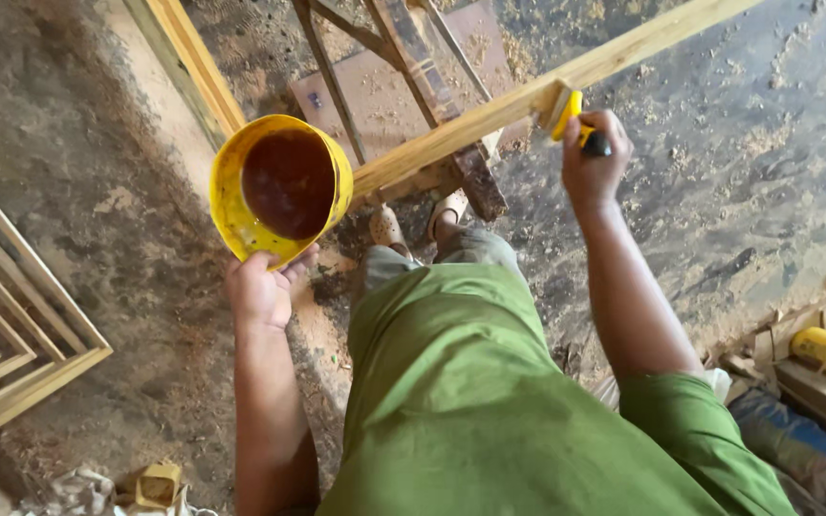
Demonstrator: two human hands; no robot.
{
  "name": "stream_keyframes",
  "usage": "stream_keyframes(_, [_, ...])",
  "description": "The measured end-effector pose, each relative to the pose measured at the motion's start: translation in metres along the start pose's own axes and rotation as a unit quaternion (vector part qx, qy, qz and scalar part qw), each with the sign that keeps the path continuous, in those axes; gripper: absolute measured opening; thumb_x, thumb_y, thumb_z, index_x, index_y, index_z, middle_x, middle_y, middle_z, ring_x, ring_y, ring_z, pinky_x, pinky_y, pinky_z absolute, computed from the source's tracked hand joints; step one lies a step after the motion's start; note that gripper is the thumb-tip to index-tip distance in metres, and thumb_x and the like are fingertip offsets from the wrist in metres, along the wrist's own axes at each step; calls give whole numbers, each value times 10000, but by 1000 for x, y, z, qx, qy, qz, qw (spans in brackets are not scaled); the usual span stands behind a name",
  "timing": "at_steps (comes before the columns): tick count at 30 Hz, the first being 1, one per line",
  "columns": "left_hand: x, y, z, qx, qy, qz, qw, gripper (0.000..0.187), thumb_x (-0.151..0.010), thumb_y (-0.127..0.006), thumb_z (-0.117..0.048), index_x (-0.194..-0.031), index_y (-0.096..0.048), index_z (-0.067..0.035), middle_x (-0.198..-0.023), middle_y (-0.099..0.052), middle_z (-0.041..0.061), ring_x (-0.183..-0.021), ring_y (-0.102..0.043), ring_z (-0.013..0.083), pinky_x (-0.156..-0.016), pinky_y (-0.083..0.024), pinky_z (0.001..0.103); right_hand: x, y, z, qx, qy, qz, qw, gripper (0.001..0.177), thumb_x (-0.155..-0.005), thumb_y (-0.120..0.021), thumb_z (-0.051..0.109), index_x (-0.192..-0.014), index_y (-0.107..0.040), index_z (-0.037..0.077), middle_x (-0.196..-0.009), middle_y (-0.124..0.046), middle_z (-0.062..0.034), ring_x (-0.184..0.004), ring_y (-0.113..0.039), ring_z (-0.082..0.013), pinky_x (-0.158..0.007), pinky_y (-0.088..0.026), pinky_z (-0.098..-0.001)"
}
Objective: The person applies a brown liquid finish to a wooden frame using a paintbrush. They repeatedly dip the brush into a yellow container and coat the frame's surfaces, moving around the frame to cover different sections.
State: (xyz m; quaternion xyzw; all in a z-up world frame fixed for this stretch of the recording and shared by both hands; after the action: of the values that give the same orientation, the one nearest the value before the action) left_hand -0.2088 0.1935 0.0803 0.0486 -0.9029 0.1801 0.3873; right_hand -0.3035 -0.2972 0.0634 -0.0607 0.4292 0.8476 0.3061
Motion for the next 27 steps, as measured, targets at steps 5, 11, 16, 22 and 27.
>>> stream_keyframes(5, [-6,-8,-7,-33,-20,40,998,400,-876,-429,27,-1243,-510,164,-1039,-672,308,-818,-726,416,-743,-637,513,61,-66,98,-28,111,141,983,294,-779,-749,-5,-1036,-727,137,-1006,-699,-100,-938,-663,-341,-820,-545,-466])
stream_keyframes(11, [-4,-20,-22,-60,-27,52,996,379,-890,-416,17,-1228,-514,158,-1029,-679,301,-809,-729,415,-739,-644,514,90,-96,106,-150,121,241,951,357,-732,-782,39,-1059,-696,155,-1026,-693,-67,-984,-677,-308,-828,-564,-422])
stream_keyframes(16, [4,-24,-23,-60,-22,57,996,382,-874,-414,25,-1221,-502,159,-1015,-675,306,-797,-728,423,-732,-650,521,28,6,-8,44,54,-106,992,173,-1008,-623,32,-877,-716,96,-854,-708,-80,-795,-643,-206,-712,-520,-359])
stream_keyframes(22, [13,-15,-15,-162,-28,95,982,419,-892,-431,36,-1293,-544,84,-1035,-698,270,-760,-723,313,-689,-646,447,37,62,-4,-314,-161,-223,909,57,-1084,-651,38,-1060,-604,16,-902,-646,-90,-648,-621,-149,-547,-552,-312])
stream_keyframes(27, [21,-11,10,-177,-39,139,974,349,-891,-487,60,-1218,-606,83,-930,-725,213,-695,-718,259,-596,-596,351,68,75,123,-356,-43,-74,931,87,-1055,-619,86,-1085,-636,6,-924,-662,-77,-627,-656,-153,-567,-530,-297])
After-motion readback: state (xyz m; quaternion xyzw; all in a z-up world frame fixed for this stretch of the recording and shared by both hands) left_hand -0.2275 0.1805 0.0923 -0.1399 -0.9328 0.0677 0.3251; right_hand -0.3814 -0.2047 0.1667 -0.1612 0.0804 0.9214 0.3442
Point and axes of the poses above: each hand's wrist, its own x-axis away from the middle knuckle, its own y-axis out of the back of the hand, z = x × y, the point moved 4 cm from there along -x, towards the middle knuckle
